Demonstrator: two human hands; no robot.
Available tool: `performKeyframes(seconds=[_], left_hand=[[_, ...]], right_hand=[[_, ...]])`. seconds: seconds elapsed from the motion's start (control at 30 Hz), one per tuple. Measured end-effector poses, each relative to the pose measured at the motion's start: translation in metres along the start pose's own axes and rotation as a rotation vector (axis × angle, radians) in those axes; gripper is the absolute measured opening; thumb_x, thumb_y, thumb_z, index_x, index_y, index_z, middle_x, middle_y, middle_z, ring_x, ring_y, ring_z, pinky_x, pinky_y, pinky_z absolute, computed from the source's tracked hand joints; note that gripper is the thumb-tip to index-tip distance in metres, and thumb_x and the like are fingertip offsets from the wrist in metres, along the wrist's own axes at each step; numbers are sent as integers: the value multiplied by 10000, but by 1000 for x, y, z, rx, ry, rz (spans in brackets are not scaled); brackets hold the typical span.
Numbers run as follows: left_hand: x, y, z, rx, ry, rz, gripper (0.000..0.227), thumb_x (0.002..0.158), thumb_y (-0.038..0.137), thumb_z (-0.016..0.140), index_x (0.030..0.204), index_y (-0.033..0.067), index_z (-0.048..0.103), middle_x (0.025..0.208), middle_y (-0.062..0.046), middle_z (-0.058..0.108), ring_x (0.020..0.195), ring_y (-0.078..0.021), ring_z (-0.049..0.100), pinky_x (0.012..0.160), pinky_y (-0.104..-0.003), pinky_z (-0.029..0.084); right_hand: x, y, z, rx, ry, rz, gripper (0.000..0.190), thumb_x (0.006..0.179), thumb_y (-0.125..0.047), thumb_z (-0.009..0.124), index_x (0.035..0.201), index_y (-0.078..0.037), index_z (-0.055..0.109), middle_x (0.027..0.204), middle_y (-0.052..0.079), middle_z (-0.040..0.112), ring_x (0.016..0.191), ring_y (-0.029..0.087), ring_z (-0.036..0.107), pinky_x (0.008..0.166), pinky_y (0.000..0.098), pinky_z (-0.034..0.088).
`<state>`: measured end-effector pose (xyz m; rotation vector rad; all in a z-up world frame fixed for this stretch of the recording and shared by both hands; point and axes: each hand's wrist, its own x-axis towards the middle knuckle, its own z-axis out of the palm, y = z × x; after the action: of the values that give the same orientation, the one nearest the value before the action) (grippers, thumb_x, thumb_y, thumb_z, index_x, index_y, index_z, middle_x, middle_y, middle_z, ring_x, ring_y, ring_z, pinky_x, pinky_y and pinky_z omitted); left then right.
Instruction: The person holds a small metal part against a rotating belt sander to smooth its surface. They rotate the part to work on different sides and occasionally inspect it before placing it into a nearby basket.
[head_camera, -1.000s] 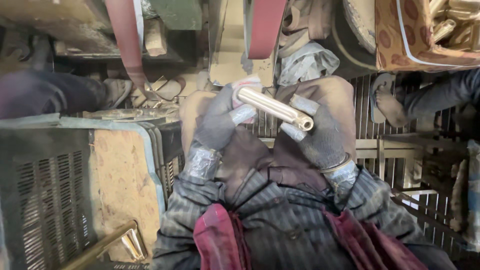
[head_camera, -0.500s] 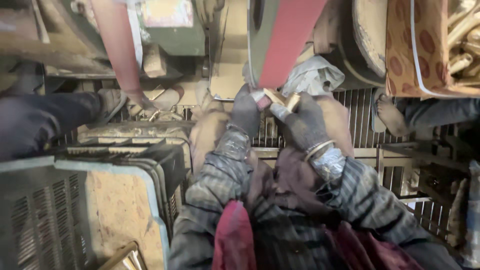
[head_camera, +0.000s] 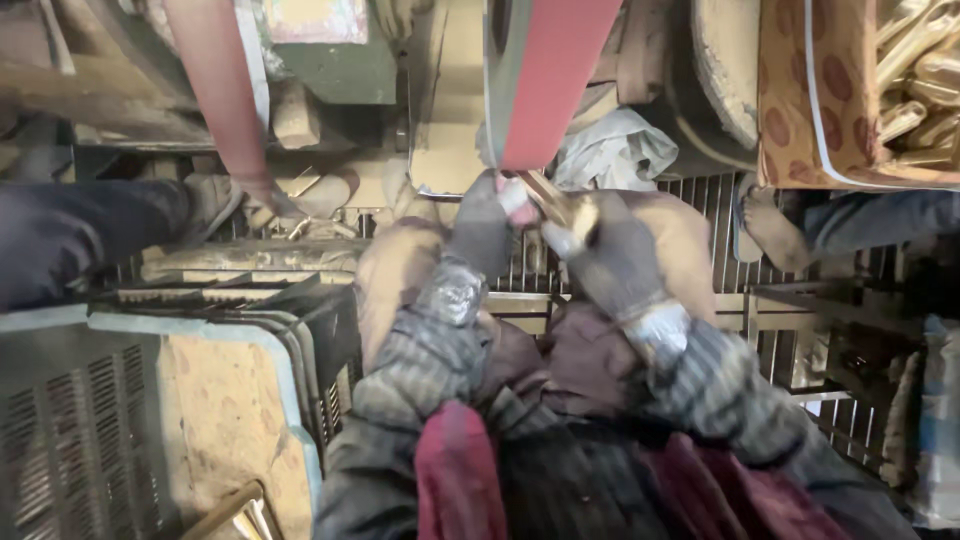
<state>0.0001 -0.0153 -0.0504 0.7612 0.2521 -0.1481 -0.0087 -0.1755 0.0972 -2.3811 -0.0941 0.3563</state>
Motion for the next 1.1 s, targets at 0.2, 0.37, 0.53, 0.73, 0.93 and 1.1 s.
performKeyframes(seconds=[0.2,0.37,0.53,0.73,0.93,1.1], left_hand=[[-14,15,15,-58,146,-34,244,933,124,665,1130,1,590,999,-81,659,884,-197,675,783,-340,568],[-5,20,-7,1378,265,584,228,896,144,715,1089,65,624,1002,-83,663,916,-202,671,787,-318,564],[5,12,0,-161,325,60,140,999,75,623,1096,-16,581,929,-89,625,803,-181,631,727,-313,558],[-18,26,22,2,280,-33,218,974,60,598,1187,16,610,922,-57,630,754,-152,598,630,-272,485],[-4,44,3,1159,279,437,250,910,113,689,1112,6,587,953,-67,688,862,-163,676,735,-268,542],[-14,17,8,373,312,-148,254,1040,199,641,1191,-4,622,894,-131,662,735,-233,556,622,-344,437]], right_hand=[[0,10,-8,-215,-5,-197,460,884,-368,786,1167,-36,638,977,208,722,902,399,703,780,484,550],[78,6,9,-146,-205,-202,467,840,-321,789,1191,-55,632,1003,174,731,921,348,720,797,443,570],[85,15,15,96,-265,-205,460,820,-274,763,1194,-47,620,1006,141,730,876,303,735,762,375,612],[29,7,-20,-67,-40,-305,474,854,-287,811,1173,13,631,920,170,735,812,289,731,706,400,577],[81,-15,14,167,-242,-25,446,846,-282,777,1195,-33,653,970,132,775,857,264,758,749,366,588],[25,7,-14,-25,-86,-141,502,857,-317,812,1218,-25,620,991,157,747,888,287,747,763,378,571]])
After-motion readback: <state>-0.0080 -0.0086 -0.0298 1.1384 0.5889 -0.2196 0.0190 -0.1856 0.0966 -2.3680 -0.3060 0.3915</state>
